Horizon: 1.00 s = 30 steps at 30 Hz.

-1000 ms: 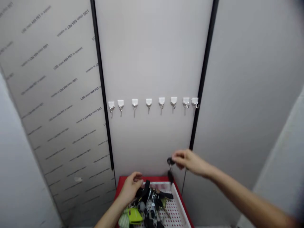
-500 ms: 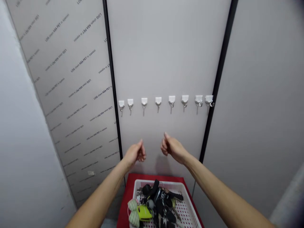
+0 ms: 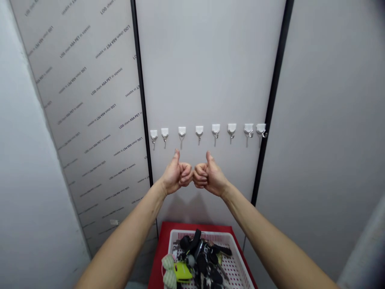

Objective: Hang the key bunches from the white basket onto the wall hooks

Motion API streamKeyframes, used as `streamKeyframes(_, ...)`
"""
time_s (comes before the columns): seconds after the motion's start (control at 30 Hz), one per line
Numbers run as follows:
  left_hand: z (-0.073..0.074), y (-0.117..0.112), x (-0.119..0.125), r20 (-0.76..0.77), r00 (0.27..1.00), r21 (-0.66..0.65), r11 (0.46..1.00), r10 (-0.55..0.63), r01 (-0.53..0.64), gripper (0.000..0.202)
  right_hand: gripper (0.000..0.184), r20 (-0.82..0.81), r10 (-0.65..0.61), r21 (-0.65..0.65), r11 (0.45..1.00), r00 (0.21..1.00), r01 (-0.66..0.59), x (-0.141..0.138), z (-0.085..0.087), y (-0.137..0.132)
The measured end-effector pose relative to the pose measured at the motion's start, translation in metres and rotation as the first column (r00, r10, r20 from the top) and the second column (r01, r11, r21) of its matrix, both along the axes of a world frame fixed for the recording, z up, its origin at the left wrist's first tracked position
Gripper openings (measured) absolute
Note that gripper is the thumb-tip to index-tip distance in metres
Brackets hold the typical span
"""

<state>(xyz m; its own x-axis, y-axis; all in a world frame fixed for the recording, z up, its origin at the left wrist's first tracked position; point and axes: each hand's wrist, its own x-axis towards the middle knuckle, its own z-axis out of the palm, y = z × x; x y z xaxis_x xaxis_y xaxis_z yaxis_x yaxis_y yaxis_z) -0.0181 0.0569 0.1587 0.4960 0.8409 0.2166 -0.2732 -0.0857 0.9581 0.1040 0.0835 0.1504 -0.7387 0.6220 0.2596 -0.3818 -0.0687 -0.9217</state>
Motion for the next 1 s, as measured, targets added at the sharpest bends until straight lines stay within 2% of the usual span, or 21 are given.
streamKeyframes(0.2, -0.005, 0.002, -0.003, -0.011, 1.000, -0.013, 1.000, 0.013, -0.013, 0.060, 0.057, 0.024, -0.006, -0.007, 1.000, 1.000, 0.006, -0.003, -0.004, 0.001)
streamKeyframes(0.57, -0.012, 0.008, -0.004, 0.014, 0.999, -0.038, 0.999, -0.038, 0.038, 0.058, 0.055, 0.053, 0.004, -0.012, 1.000, 0.999, -0.004, -0.002, -0.010, 0.006)
streamKeyframes(0.83, -0.033, 0.013, -0.002, -0.051, 0.999, -0.093, 0.996, -0.011, 0.006, 0.057, 0.054, 0.139, -0.044, -0.029, 0.998, 0.989, 0.049, 0.000, -0.032, 0.009)
streamKeyframes(1.0, -0.027, 0.014, -0.001, -0.050, 0.999, -0.052, 0.999, 0.002, -0.005, 0.056, 0.053, 0.129, -0.083, 0.009, 0.997, 0.988, 0.082, 0.001, -0.025, 0.009)
